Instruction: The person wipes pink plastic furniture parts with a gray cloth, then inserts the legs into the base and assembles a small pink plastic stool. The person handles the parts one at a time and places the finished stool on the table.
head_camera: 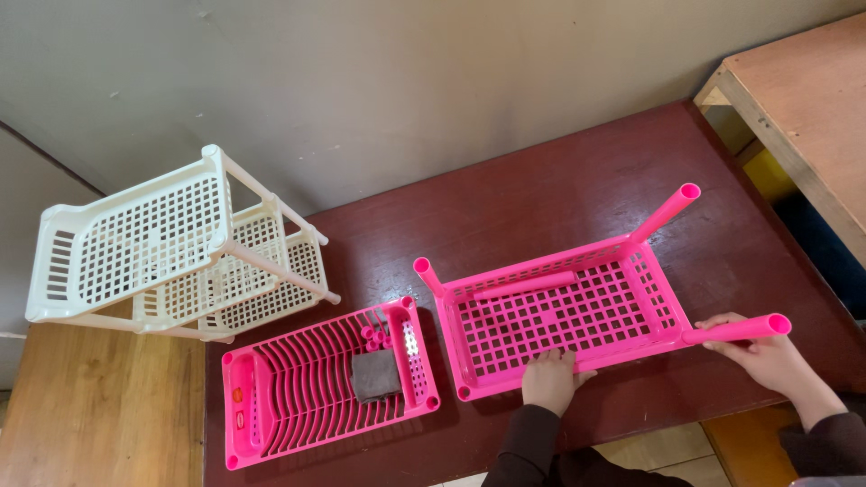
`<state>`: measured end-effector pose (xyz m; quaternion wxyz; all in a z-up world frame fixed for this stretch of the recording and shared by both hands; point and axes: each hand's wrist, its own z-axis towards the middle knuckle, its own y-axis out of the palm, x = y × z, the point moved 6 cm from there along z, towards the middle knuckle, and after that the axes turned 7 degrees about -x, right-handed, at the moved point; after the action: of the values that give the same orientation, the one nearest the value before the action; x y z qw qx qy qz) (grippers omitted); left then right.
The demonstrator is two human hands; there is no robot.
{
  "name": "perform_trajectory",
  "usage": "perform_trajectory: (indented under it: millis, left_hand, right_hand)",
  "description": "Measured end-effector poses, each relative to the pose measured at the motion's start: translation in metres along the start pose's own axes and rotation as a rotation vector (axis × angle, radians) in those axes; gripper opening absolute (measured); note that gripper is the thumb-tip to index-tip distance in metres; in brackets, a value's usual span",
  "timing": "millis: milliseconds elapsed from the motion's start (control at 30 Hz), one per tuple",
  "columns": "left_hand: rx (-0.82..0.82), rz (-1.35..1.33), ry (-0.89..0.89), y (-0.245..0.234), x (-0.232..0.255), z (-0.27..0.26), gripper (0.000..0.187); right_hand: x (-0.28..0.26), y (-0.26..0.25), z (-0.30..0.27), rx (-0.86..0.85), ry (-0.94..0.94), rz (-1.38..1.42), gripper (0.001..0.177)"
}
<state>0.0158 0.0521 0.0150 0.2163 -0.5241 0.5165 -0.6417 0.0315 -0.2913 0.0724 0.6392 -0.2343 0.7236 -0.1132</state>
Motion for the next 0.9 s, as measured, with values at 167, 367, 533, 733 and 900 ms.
perform_trajectory:
  millis: [167, 367, 533, 733, 900]
  left_hand:
    - [-0.021, 0.008, 0.001, 0.0, 0.002, 0.001, 0.054]
    - [-0.032, 0.001, -0.009, 0.0, 0.0, 0.001, 0.052]
    - [0.04, -0.011, 0.008, -0.004, 0.002, -0.001, 0.049]
    - [-0.021, 0.0, 0.002, -0.001, 0.001, 0.0, 0.052]
    - [-0.007, -0.011, -0.003, -0.001, 0.0, 0.0, 0.052]
  right_hand:
    - [0.004, -0.002, 0.002, 0.029, 0.064, -0.095, 0.031]
    - [-0.016, 0.013, -0.017, 0.273, 0.133, -0.163, 0.035]
    - [-0.024, 0.023, -0.027, 0.356, 0.186, -0.224, 0.038]
    - [-0.016, 0.016, -0.01, 0.155, 0.121, 0.066, 0.041]
    - [-0.015, 0.019, -0.008, 0.131, 0.04, 0.007, 0.032]
